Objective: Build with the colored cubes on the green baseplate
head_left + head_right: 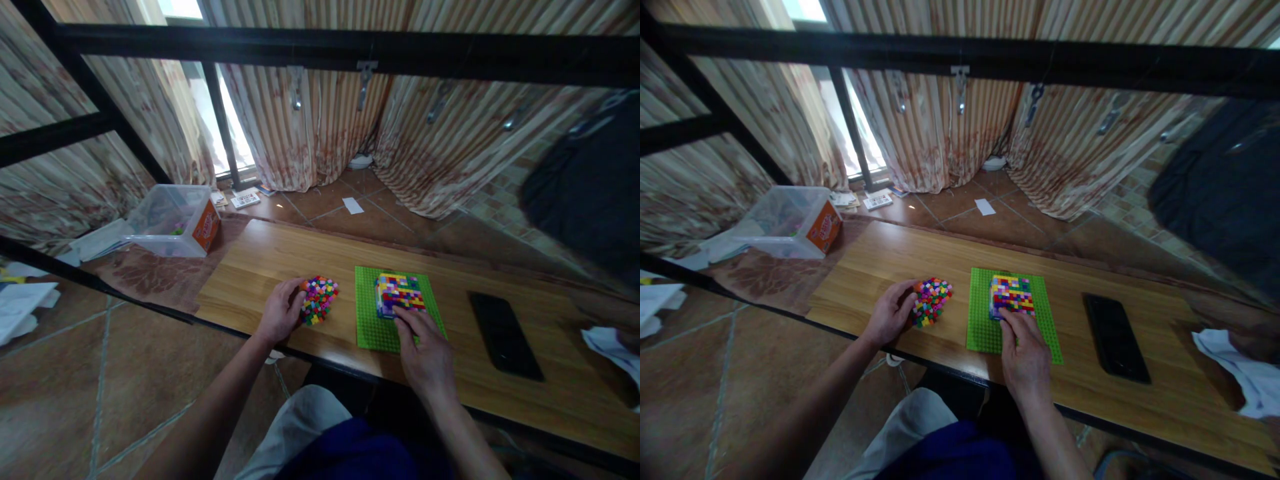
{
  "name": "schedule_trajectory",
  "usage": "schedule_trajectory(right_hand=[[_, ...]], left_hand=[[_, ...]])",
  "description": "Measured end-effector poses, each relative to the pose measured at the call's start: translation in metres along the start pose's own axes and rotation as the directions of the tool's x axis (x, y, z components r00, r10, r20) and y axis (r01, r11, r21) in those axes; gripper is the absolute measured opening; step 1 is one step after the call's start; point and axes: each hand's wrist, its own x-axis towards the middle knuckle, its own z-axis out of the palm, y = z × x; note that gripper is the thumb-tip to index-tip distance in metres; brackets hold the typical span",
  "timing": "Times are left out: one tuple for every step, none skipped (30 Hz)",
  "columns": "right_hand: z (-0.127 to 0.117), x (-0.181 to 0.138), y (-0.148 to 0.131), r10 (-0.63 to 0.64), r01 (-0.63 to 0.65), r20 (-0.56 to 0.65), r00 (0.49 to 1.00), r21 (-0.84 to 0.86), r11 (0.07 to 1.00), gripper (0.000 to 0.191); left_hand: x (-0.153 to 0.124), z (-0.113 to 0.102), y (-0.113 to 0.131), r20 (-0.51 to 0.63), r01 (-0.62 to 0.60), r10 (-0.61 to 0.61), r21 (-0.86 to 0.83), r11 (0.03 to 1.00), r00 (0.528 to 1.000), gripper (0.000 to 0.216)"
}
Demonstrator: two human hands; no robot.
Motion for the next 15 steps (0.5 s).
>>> schedule_trajectory(right_hand=[[-0.001, 0.004, 0.001, -0.006, 0.006, 0.008, 1.0, -0.009, 1.0, 0.037], [-0.001, 0.008, 0.001, -0.017, 0.018, 0.017, 1.0, -0.016, 1.0, 0.038], [0.0, 0.012, 0.002, -0.035, 0.036, 0.029, 0.999, -0.024, 0.999, 0.039], [0.0, 0.015, 0.002, -0.062, 0.063, 0.039, 0.997, -0.033, 0.997, 0.039], [0.001, 0.018, 0.002, -0.094, 0.096, 0.052, 0.994, -0.044, 0.994, 0.038], [0.002, 0.02, 0.002, -0.129, 0.132, 0.066, 0.989, -0.054, 0.99, 0.038], [0.003, 0.022, 0.003, -0.162, 0.167, 0.081, 0.983, -0.062, 0.984, 0.037], [0.004, 0.024, 0.004, -0.191, 0.198, 0.094, 0.977, -0.069, 0.978, 0.036], [0.004, 0.025, 0.006, -0.216, 0.224, 0.105, 0.971, -0.076, 0.972, 0.034], [0.005, 0.026, 0.008, -0.238, 0.247, 0.109, 0.965, -0.084, 0.965, 0.033], [0.006, 0.027, 0.009, -0.256, 0.267, 0.108, 0.961, -0.097, 0.959, 0.033], [0.007, 0.027, 0.011, -0.27, 0.281, 0.103, 0.957, -0.114, 0.953, 0.032], [0.008, 0.027, 0.012, -0.28, 0.291, 0.096, 0.955, -0.133, 0.948, 0.031], [0.009, 0.027, 0.013, -0.286, 0.296, 0.089, 0.954, -0.149, 0.943, 0.031], [0.009, 0.026, 0.013, -0.288, 0.298, 0.083, 0.954, -0.162, 0.941, 0.03]], left_hand=[[0.0, 0.0, -0.001, 0.001, 0.002, -0.002, -0.002, 1.0, 1.0, 0.03], [0.0, 0.001, -0.001, 0.002, 0.003, -0.003, -0.003, 1.0, 1.0, 0.03], [0.0, 0.001, -0.001, 0.003, 0.004, -0.004, -0.003, 1.0, 1.0, 0.03], [0.0, 0.001, -0.001, 0.002, 0.005, -0.005, -0.001, 1.0, 1.0, 0.03], [0.0, 0.002, -0.001, 0.001, 0.005, -0.005, 0.001, 1.0, 1.0, 0.03], [0.0, 0.001, -0.001, -0.003, 0.004, -0.004, 0.004, 1.0, 1.0, 0.029], [0.0, 0.001, 0.0, -0.009, 0.002, -0.002, 0.009, 1.0, 1.0, 0.029], [0.0, 0.001, 0.001, -0.014, -0.001, 0.001, 0.014, 1.0, 1.0, 0.029], [0.0, 0.001, 0.001, -0.016, -0.005, 0.005, 0.018, 1.0, 1.0, 0.028], [0.0, 0.0, 0.002, -0.016, -0.01, 0.01, 0.019, 1.0, 1.0, 0.028], [0.001, 0.0, 0.002, -0.014, -0.014, 0.014, 0.018, 1.0, 1.0, 0.028], [0.001, 0.0, 0.003, -0.012, -0.017, 0.017, 0.014, 1.0, 1.0, 0.028], [0.001, 0.0, 0.003, -0.01, -0.02, 0.02, 0.009, 1.0, 1.0, 0.028], [0.001, 0.0, 0.003, -0.01, -0.021, 0.021, 0.005, 1.0, 1.0, 0.028], [0.001, 0.0, 0.003, -0.011, -0.02, 0.02, 0.002, 1.0, 1.0, 0.028]])
